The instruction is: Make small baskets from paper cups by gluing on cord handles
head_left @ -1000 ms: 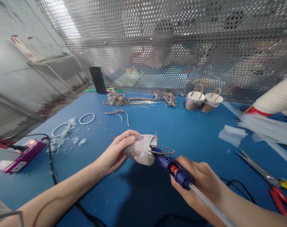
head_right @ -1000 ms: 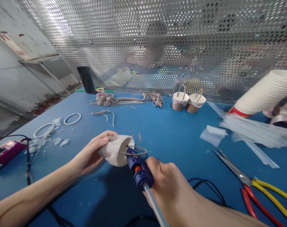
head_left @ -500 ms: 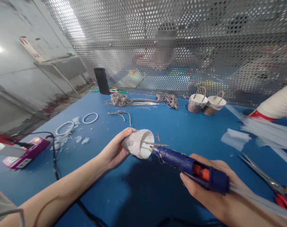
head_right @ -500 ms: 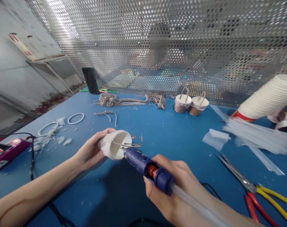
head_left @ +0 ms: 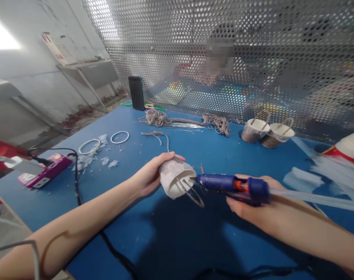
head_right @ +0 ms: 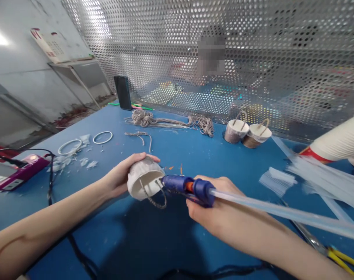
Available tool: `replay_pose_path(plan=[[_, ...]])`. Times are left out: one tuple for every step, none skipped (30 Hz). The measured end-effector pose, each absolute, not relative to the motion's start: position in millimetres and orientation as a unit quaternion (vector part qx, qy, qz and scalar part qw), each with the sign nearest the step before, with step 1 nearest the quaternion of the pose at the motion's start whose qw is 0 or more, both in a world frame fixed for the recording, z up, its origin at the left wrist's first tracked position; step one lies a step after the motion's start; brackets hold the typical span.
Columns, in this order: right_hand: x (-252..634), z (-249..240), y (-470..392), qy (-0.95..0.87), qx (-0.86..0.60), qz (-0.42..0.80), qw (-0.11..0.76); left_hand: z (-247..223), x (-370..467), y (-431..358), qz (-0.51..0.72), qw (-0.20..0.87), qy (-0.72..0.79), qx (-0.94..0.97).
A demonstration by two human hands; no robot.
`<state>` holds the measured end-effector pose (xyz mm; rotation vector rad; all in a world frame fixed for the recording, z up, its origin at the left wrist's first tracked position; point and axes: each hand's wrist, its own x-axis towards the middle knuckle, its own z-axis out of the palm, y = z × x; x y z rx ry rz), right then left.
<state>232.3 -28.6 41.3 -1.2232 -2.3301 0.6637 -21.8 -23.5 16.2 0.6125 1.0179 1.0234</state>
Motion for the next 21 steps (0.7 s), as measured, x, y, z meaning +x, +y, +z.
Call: replay_pose_path(plan=[[227.7, 39.7, -28.3, -0.84, -0.436, 0.258, 0.193, 16.2, -21.1, -23.8, 0.461, 0.704, 0.461, 0.283], [223.6, 38.0, -28.1, -0.839, -0.437, 0.272, 0.175, 16.1, -20.5, -24.1, 0.461, 0.698, 0.466, 0.288], [220.1, 36.2, -27.9, -0.837, -0.442, 0.281, 0.159, 15.8, -20.0, -24.4, 0.459, 0.692, 0.474, 0.292], [217.2, 34.6, -27.6, -0.833, -0.45, 0.285, 0.15, 15.4, -19.6, -24.6, 0.455, 0.687, 0.485, 0.294], [214.7, 33.2, -27.4, -0.831, -0.456, 0.282, 0.148, 15.0, -19.3, -24.7, 0.448, 0.682, 0.496, 0.296], [212.6, 32.4, -27.0, -0.834, -0.455, 0.273, 0.153, 14.5, -19.1, -24.8, 0.442, 0.677, 0.508, 0.299], [210.7, 32.2, -26.6, -0.839, -0.449, 0.264, 0.158, 14.2, -19.0, -24.8, 0.436, 0.672, 0.517, 0.302], [208.8, 32.5, -26.1, -0.845, -0.441, 0.258, 0.158, 14.1, -18.9, -24.8, 0.431, 0.668, 0.524, 0.305], [207.0, 33.2, -25.5, -0.851, -0.433, 0.251, 0.159, 14.2, -18.8, -24.8, 0.428, 0.666, 0.528, 0.308], [205.2, 34.1, -25.0, -0.854, -0.43, 0.246, 0.158, 14.5, -18.6, -24.8, 0.426, 0.664, 0.53, 0.311], [203.5, 35.0, -24.5, -0.856, -0.429, 0.244, 0.156, 14.8, -18.4, -24.8, 0.426, 0.661, 0.533, 0.312], [202.0, 35.7, -24.1, -0.857, -0.429, 0.243, 0.152, 15.2, -18.2, -24.9, 0.425, 0.659, 0.536, 0.312], [200.9, 36.1, -23.7, -0.857, -0.429, 0.243, 0.147, 15.6, -17.9, -25.0, 0.423, 0.657, 0.541, 0.311], [200.2, 36.3, -23.2, -0.861, -0.429, 0.238, 0.138, 15.7, -17.6, -25.2, 0.422, 0.654, 0.546, 0.31], [200.1, 36.2, -22.7, -0.867, -0.425, 0.232, 0.122, 15.6, -17.4, -25.4, 0.421, 0.652, 0.55, 0.31], [200.4, 36.0, -22.1, -0.874, -0.419, 0.224, 0.102, 15.2, -17.3, -25.5, 0.42, 0.65, 0.553, 0.31], [201.1, 35.8, -21.3, -0.881, -0.412, 0.216, 0.083, 14.6, -17.2, -25.6, 0.42, 0.648, 0.554, 0.311], [201.9, 35.6, -20.4, -0.888, -0.403, 0.21, 0.066, 13.9, -17.2, -25.6, 0.419, 0.648, 0.554, 0.314], [202.8, 35.8, -19.5, -0.895, -0.391, 0.207, 0.053, 13.2, -17.2, -25.5, 0.418, 0.647, 0.554, 0.316], [203.4, 36.3, -18.7, -0.902, -0.377, 0.206, 0.046, 12.5, -17.3, -25.4, 0.416, 0.646, 0.555, 0.318], [203.7, 37.4, -18.0, -0.908, -0.362, 0.205, 0.042, 12.0, -17.2, -25.3, 0.414, 0.645, 0.557, 0.319]])
